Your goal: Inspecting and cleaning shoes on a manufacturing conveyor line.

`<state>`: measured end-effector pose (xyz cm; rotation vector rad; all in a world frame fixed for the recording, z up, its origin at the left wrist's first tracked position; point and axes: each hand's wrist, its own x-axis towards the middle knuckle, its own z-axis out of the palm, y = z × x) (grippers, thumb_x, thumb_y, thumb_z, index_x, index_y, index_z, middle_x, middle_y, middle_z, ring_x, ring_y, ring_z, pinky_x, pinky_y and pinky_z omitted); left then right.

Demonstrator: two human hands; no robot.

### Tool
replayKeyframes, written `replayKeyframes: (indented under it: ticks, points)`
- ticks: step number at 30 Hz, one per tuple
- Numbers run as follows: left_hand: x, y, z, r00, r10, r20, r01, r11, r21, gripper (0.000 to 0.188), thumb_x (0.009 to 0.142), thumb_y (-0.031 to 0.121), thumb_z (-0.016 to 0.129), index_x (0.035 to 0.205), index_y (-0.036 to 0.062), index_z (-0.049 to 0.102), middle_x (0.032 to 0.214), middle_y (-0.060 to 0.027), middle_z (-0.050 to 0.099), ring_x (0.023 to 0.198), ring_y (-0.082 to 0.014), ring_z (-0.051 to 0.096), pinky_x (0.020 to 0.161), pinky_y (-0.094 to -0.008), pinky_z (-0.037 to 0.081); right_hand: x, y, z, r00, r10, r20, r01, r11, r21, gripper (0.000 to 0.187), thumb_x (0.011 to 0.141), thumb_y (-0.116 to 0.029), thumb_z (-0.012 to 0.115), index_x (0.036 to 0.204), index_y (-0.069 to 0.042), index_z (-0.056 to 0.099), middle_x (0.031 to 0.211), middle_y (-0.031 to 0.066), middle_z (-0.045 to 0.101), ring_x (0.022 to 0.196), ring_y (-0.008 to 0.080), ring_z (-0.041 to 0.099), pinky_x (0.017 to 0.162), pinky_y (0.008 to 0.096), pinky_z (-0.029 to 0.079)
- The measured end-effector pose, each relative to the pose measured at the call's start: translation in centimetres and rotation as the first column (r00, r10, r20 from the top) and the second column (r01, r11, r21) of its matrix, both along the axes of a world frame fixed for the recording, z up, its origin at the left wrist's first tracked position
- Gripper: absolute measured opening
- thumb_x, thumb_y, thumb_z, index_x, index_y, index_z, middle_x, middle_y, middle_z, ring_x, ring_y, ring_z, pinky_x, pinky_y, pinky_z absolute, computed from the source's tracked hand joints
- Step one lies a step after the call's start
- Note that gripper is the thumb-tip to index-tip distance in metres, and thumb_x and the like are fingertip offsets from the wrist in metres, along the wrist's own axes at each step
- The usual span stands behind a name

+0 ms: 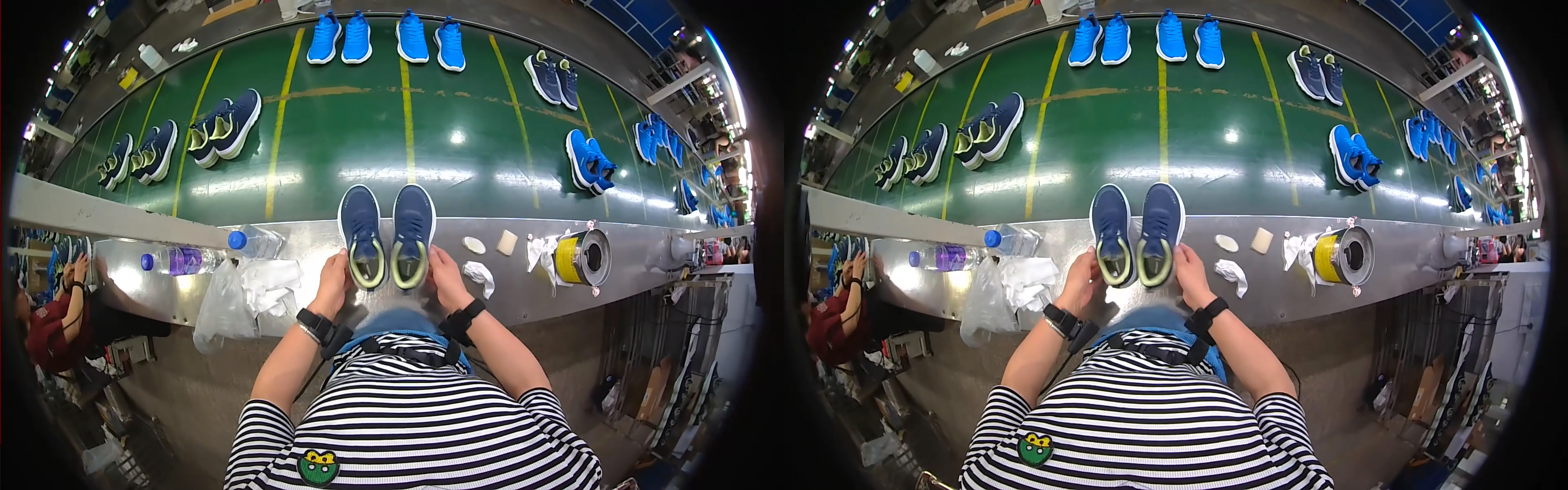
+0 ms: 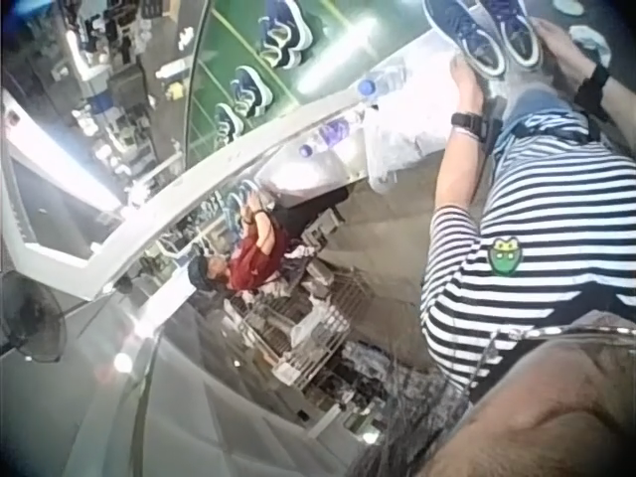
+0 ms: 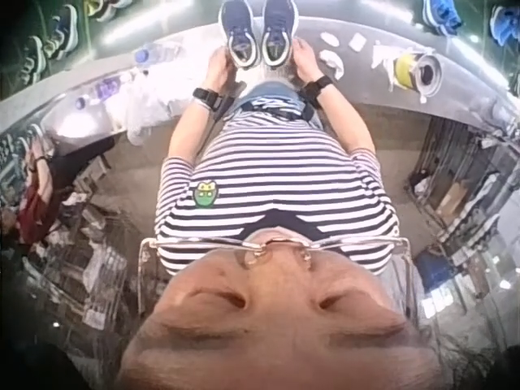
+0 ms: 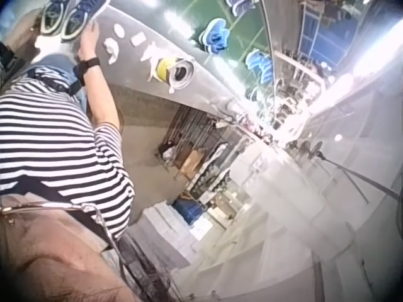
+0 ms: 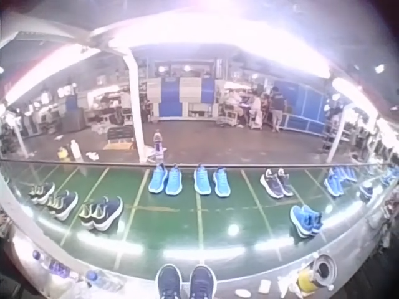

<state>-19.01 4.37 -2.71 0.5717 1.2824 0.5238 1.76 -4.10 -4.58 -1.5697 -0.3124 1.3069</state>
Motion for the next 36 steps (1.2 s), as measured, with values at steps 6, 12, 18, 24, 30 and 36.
replayKeyframes:
  ticks: [6,12,18,24,30,36]
  points:
    - [-1.0,-1.7,-1.3,0.97,-0.067,-0.232,0.188,0.812,0.553,0.056,0.083,0.032,0.06,0.121,-0.0056,0.041,0.092,-0.0113,0.061,0.077,-0.0172,0.06,0.069,-0.0279,0.048,-1.0,-1.1,3.1,0.959,0.192,0.206,-0.211,0.975,0.073,0.058,0.084,-0.03,0.06,0.127,0.002,0.037,0.106,0.0107,0.055,0.086,0.0136,0.056,0.078,0.027,0.044]
    - [-0.6,1.6,-1.7,0.867,-0.303,-0.395,0.442,0.835,0.329,0.053,0.068,0.007,0.069,0.114,-0.0084,0.046,0.092,-0.0149,0.062,0.08,-0.0194,0.061,0.072,-0.0276,0.048,1.6,1.2,0.7,0.782,0.444,0.438,-0.463,0.883,-0.068,0.067,0.072,-0.018,0.071,0.126,0.003,0.038,0.105,0.0147,0.057,0.088,0.0177,0.058,0.078,0.0291,0.046]
    - [-2.6,1.9,-0.8,0.972,-0.148,0.181,0.141,0.989,0.049,0.029,0.074,-0.007,0.053,0.102,-0.0012,0.056,0.091,-0.007,0.062,0.08,-0.0185,0.061,0.07,-0.0295,0.05,3.1,1.1,1.0,0.958,0.278,0.076,-0.279,0.96,-0.005,0.035,0.072,0.0,0.059,0.107,-0.001,0.055,0.1,0.0087,0.063,0.082,0.0211,0.062,0.072,0.0305,0.049]
    - [-4.3,2.9,-1.6,0.954,-0.204,0.218,0.21,0.978,-0.003,0.029,0.085,0.01,0.048,0.113,0.002,0.052,0.104,-0.0086,0.059,0.091,-0.0199,0.059,0.078,-0.0318,0.05,2.6,0.6,2.7,0.881,0.033,-0.471,0.0,0.998,0.07,0.033,0.082,-0.01,0.057,0.114,-0.005,0.054,0.102,0.0061,0.062,0.085,0.0182,0.062,0.072,0.0298,0.05]
    - [-2.0,1.8,-1.7,0.847,-0.083,0.525,0.089,0.996,0.013,0.031,0.088,0.015,0.045,0.116,0.003,0.049,0.109,-0.009,0.058,0.096,-0.0203,0.058,0.081,-0.0328,0.048,1.6,-0.2,2.9,0.822,0.034,-0.568,0.028,0.995,0.1,0.032,0.083,-0.012,0.056,0.115,-0.006,0.053,0.105,0.0058,0.061,0.088,0.0184,0.061,0.075,0.0311,0.049]
    - [0.6,-1.7,-2.7,0.642,0.053,0.765,0.014,0.997,-0.081,0.034,0.09,0.02,0.043,0.12,0.004,0.047,0.114,-0.0095,0.056,0.1,-0.0207,0.056,0.085,-0.0338,0.047,0.2,-0.7,2.0,0.748,-0.041,-0.662,0.112,0.992,0.064,0.032,0.084,-0.013,0.054,0.115,-0.007,0.053,0.107,0.0055,0.06,0.092,0.0186,0.06,0.078,0.0325,0.049]
